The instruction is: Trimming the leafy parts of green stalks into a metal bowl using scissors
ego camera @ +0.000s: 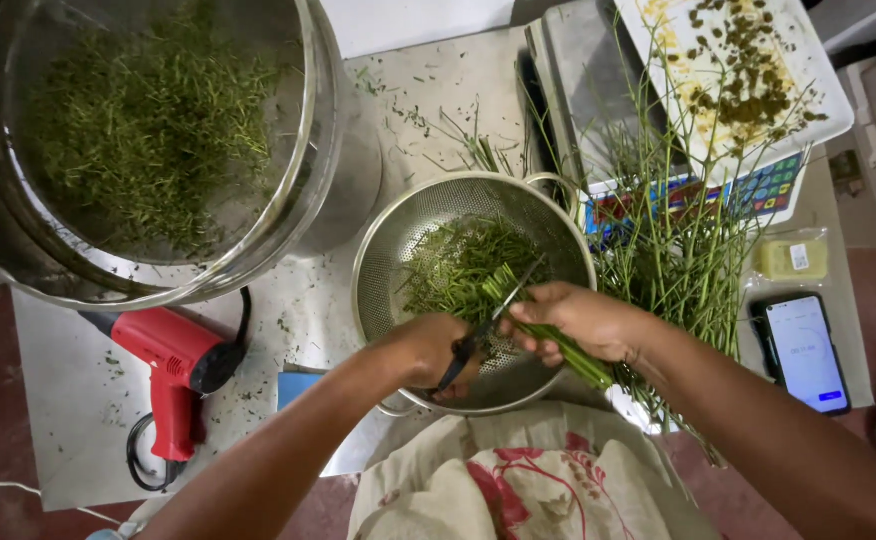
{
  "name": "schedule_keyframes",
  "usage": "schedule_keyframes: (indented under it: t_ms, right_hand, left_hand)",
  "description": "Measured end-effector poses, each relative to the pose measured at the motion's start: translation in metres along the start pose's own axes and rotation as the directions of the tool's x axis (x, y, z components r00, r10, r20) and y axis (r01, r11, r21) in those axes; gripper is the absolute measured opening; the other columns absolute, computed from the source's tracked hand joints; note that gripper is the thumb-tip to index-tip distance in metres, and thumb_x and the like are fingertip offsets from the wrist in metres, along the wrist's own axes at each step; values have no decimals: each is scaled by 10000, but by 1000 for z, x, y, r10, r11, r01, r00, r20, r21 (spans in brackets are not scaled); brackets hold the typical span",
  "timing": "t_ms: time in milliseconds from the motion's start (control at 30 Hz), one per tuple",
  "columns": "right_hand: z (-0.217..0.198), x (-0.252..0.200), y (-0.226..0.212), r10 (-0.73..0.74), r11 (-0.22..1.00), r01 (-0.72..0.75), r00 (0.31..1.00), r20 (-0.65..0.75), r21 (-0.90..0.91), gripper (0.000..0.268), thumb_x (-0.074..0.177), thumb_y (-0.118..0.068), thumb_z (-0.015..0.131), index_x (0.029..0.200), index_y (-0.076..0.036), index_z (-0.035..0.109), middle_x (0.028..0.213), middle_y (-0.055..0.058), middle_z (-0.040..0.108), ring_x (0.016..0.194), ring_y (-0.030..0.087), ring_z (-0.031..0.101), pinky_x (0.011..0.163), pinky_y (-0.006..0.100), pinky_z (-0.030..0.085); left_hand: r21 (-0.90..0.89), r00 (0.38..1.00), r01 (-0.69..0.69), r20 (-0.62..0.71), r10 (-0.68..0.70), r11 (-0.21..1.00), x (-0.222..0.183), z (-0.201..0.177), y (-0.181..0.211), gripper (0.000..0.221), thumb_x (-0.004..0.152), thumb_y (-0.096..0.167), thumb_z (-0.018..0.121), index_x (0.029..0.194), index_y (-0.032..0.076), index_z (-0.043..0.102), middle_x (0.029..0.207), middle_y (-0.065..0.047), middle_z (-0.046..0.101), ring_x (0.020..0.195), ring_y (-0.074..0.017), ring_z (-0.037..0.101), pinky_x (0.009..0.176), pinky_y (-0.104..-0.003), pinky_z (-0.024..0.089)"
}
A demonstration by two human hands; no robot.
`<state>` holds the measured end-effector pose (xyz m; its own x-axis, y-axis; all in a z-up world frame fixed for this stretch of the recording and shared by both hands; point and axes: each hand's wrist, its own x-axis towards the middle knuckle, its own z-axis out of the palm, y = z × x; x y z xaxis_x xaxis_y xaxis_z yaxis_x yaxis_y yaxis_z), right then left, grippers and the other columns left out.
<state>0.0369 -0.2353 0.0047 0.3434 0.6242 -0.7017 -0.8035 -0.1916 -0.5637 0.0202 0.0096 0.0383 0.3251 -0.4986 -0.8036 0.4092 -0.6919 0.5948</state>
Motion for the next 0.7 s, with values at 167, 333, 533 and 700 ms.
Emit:
schedule_keyframes:
  t_ms: [167, 333, 533, 700]
  right_hand:
    - [6, 2, -14, 16, 1000, -16, 1000, 19, -7, 207, 1066, -218, 511, 1018, -20, 546, 661, 57, 526, 477, 118, 457, 428, 267, 441]
    - [0, 16, 0, 57, 997, -59, 998, 34, 45, 191, 1051, -197, 527, 941, -41, 526, 648, 42, 442, 490, 108, 420, 403, 252, 394]
    - [-17, 38, 6, 159, 987, -159, 987, 3, -6, 252, 1049, -223, 529, 946, 1, 578, 633, 40, 444, 465, 118, 398, 358, 270, 348]
    - [-21, 38, -4, 141, 985, -143, 990, -27, -92, 264, 1038, -232, 559, 945, 9, 616, 608, 50, 423, 446, 119, 392, 336, 263, 341]
  left_hand:
    - [-219, 993, -116, -10, 116, 969, 9, -4, -6, 260, 743, 159, 705, 908, -40, 685, 744, -250, 721, 628, -336, 722, 527, -423, 602]
    - [14, 992, -116, -49, 116, 993, 25, -5, -11, 465, 763, 274, 760, 1093, -46, 687, 893, -253, 730, 843, -371, 725, 723, -472, 571]
    - [-637, 987, 124, 161, -25, 761, 46, 1, -43, 263, 796, 257, 682, 863, 16, 602, 591, -206, 620, 466, -313, 626, 448, -373, 523]
    - [-371, 976, -217, -66, 207, 903, 40, 13, -39, 260, 788, 155, 755, 946, -29, 661, 736, -260, 712, 610, -321, 723, 490, -388, 593]
